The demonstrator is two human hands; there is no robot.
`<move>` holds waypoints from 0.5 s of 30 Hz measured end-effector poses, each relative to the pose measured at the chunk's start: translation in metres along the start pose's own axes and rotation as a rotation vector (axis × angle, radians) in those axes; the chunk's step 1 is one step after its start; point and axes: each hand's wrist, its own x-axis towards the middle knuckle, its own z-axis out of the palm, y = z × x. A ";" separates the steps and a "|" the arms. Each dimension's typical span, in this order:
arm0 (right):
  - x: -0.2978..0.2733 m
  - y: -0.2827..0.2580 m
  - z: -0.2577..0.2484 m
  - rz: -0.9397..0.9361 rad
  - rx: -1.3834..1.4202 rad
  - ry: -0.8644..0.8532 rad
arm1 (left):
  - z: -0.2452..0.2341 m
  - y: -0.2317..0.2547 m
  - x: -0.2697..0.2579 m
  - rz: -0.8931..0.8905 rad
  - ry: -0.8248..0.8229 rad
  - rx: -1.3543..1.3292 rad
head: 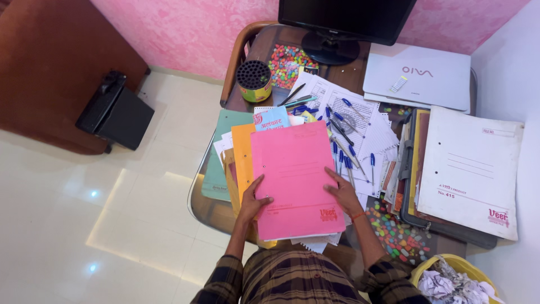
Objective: The person organizes a cluttered desk by stacking papers and folders, then repeatedly picks up pens from the surface and places them into a pen holder.
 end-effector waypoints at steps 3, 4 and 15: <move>-0.013 -0.028 0.010 0.068 -0.207 -0.064 | -0.001 0.027 -0.001 -0.064 -0.016 -0.012; -0.020 -0.037 0.012 0.072 -0.287 -0.080 | -0.001 0.036 -0.004 -0.090 -0.036 -0.065; -0.112 -0.115 -0.108 -0.148 -0.451 0.468 | 0.142 0.121 0.051 0.203 -0.393 0.088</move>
